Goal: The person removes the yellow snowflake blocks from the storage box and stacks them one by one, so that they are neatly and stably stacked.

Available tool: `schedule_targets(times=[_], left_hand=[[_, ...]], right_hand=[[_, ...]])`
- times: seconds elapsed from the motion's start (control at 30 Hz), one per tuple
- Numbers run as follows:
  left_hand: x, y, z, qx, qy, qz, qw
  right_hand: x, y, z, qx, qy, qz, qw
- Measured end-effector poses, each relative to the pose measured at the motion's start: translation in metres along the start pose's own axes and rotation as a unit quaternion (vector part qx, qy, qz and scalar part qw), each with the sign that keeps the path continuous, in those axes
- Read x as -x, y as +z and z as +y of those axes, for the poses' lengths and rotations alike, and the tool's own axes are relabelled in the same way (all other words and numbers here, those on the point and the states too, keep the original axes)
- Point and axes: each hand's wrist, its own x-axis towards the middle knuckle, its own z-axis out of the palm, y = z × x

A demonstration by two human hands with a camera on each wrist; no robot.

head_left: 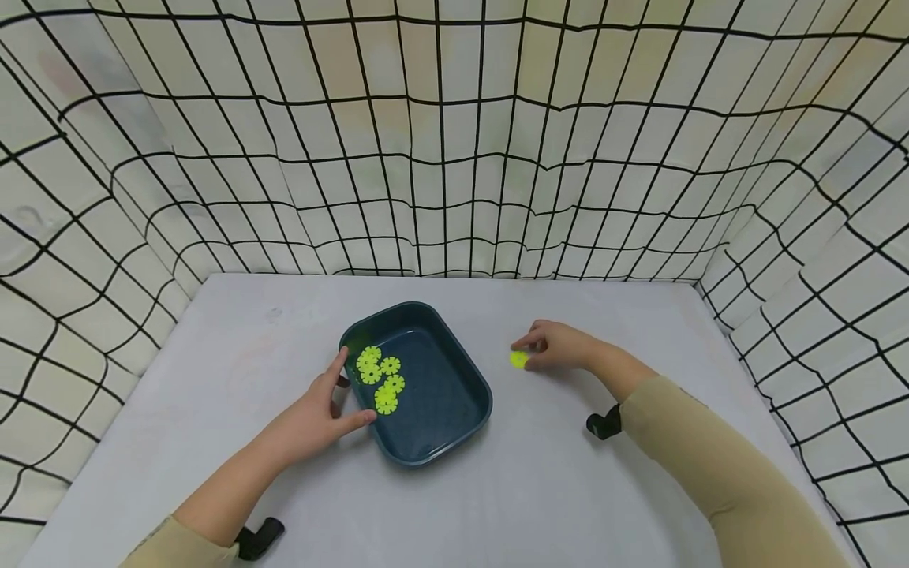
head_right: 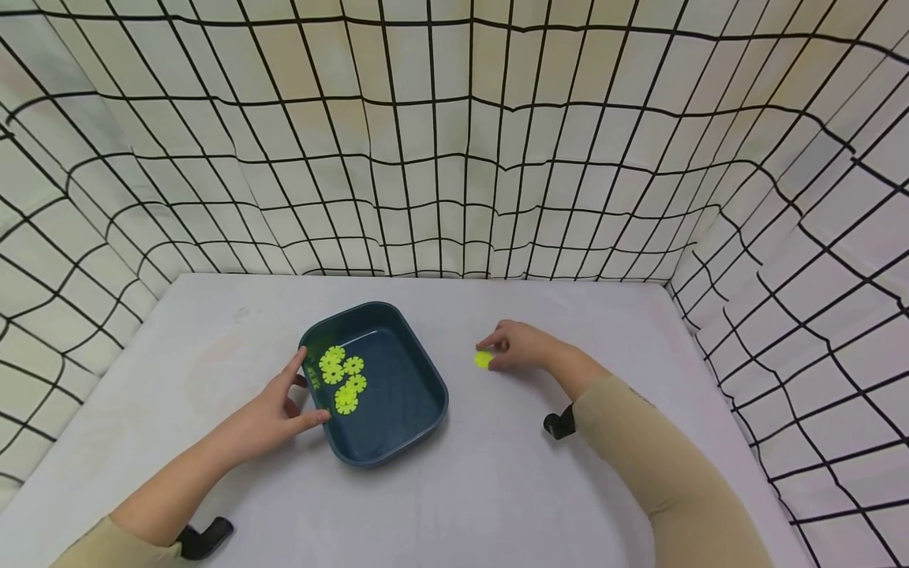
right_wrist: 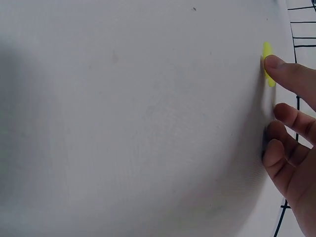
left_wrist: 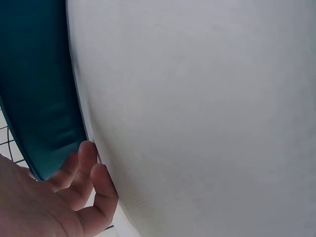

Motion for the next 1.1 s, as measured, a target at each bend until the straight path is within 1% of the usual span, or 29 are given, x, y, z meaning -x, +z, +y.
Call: schedule_targets(times=[0.4,0.6,0.9,1.1], left_hand=[[-0.001,0.001,0.0,0.005,0.0,0.0,1.0],[-0.002,0.001,0.0,0.009,-0.002,-0.001,1.0],[-0.002,0.001,0.001,0.009,-0.009,-0.008,0.9999],[-0.002,0.0,0.0,0.014,-0.007,-0.008,0.9998]], right_hand=[[-0.002,0.003,0.005,0.008,-0.006,0.006,1.0],[0.0,0.0,0.003,0.004,-0.006,0.005,1.0],[0.004,-0.006,-0.004,-0.026,0.004,0.007,1.0],[0.004,-0.013,-0.013,-0.046,0.001,0.012,0.999]])
